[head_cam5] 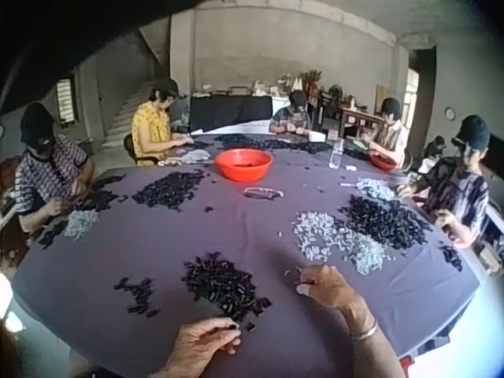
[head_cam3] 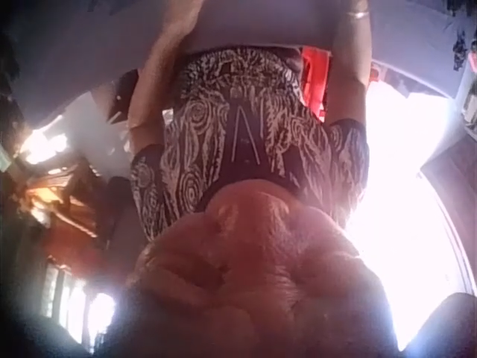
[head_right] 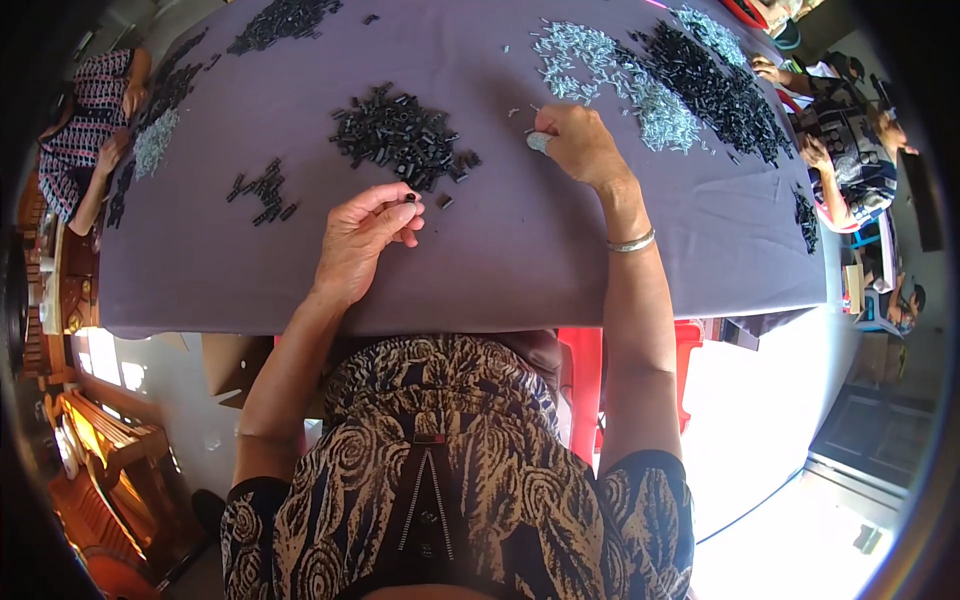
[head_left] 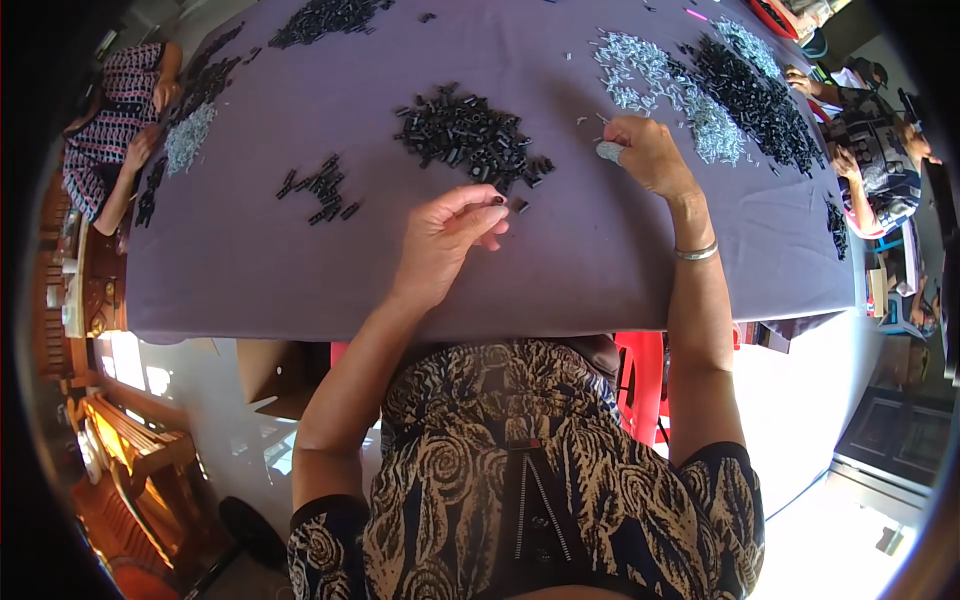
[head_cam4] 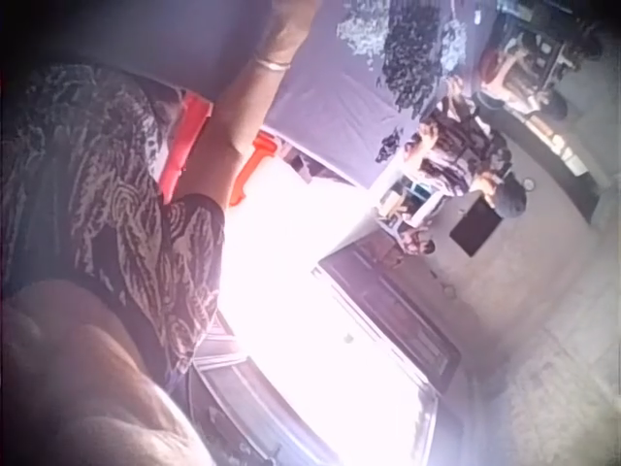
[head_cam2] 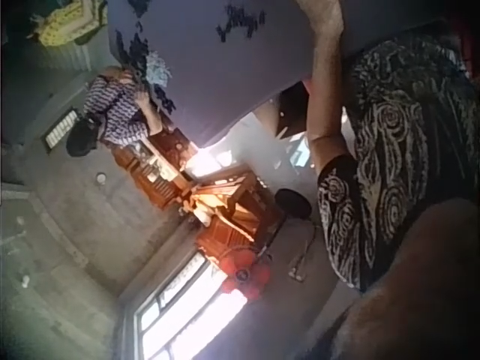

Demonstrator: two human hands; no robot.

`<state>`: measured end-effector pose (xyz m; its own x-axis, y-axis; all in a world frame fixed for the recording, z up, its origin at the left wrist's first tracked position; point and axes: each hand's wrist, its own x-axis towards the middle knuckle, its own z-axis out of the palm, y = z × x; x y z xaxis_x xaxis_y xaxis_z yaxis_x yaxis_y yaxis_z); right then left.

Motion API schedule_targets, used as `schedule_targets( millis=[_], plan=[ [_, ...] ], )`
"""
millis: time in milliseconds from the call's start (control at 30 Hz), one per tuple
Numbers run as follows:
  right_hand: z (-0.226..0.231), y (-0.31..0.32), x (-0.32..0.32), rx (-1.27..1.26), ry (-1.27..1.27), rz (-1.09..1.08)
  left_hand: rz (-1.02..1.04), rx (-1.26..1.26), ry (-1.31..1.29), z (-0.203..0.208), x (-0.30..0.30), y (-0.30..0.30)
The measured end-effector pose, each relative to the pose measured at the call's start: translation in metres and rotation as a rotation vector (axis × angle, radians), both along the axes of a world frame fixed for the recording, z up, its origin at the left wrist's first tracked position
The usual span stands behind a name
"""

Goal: Assemble small black plastic components by manually inserting tiny silver-colored metal parts.

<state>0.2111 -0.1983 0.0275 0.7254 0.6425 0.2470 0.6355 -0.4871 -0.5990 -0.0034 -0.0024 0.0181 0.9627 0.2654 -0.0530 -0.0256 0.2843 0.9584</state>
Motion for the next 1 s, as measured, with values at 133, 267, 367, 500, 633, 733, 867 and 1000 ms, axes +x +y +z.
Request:
schedule_targets(
  millis=[133, 267, 367, 500, 633, 733, 867, 1000],
  plan=[
    [0.007, 0.01, -0.009, -0.162, 0.088, -0.023, 0.045, -0.048, -0.056, -0.012, 0.0, -0.004],
    [0.012, 0.013, -0.023, -0.138, 0.139, 0.025, 0.056, -0.069, -0.139, -0.019, 0.0, -0.005],
    [0.019, 0.022, -0.037, 0.127, 0.537, 0.179, 0.038, -0.043, -0.143, -0.021, 0.001, -0.006],
    [0.026, 0.047, -0.069, 0.301, 0.757, 0.393, 0.083, -0.036, -0.153, -0.023, -0.001, -0.007],
    [0.015, 0.056, -0.079, 0.347, 0.848, 0.474, 0.079, -0.014, -0.163, -0.026, 0.0, -0.008],
    [0.01, 0.061, -0.082, 0.353, 0.889, 0.494, 0.067, 0.01, -0.171, -0.025, 0.0, -0.008],
    [0.009, 0.065, -0.085, 0.312, 0.86, 0.498, 0.061, 0.003, -0.157, -0.025, -0.002, -0.008],
    [0.005, 0.065, -0.084, 0.292, 0.837, 0.495, 0.063, -0.008, -0.174, -0.025, -0.001, -0.009]
  ],
)
